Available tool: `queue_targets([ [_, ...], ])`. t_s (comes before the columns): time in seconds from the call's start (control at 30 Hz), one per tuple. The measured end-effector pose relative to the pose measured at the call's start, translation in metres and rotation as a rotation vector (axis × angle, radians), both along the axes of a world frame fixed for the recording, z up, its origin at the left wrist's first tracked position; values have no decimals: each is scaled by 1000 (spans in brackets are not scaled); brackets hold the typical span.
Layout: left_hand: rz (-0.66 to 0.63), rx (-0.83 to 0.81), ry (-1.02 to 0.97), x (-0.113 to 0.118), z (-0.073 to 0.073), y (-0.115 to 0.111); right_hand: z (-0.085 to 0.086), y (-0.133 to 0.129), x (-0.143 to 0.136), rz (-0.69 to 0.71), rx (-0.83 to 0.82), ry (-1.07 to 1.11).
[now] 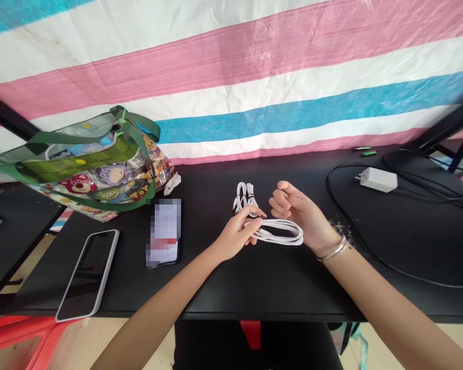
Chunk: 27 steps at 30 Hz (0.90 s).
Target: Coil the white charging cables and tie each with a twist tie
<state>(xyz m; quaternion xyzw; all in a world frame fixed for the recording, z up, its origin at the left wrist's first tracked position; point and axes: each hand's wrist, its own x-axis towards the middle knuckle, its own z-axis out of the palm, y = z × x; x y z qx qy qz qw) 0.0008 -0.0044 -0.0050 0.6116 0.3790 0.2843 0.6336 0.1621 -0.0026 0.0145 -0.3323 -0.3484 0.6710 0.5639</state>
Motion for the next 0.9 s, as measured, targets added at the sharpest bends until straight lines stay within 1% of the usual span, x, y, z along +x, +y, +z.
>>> queue_targets([
  [0.17,11,7,-59,0,0,0,-3,1,0,16,-36,-47],
  [0.37,73,15,-118,-1,2,1,-6,3,2,-34,-149,-67],
  [0.43,97,23,-126,-2,4,2,-6,2,1,4,-151,-91],
  [0.57,122,47,-138,-2,4,2,-4,0,-2,206,-128,-81],
  [0.63,125,54,-149,-2,4,2,-3,0,-3,264,-102,-77],
  [0.77,118,35,-171,-2,4,2,-1,-1,-3,234,-27,-95],
  [0.9,102,17,-218,-2,5,2,-1,-1,-2,232,-9,-88],
])
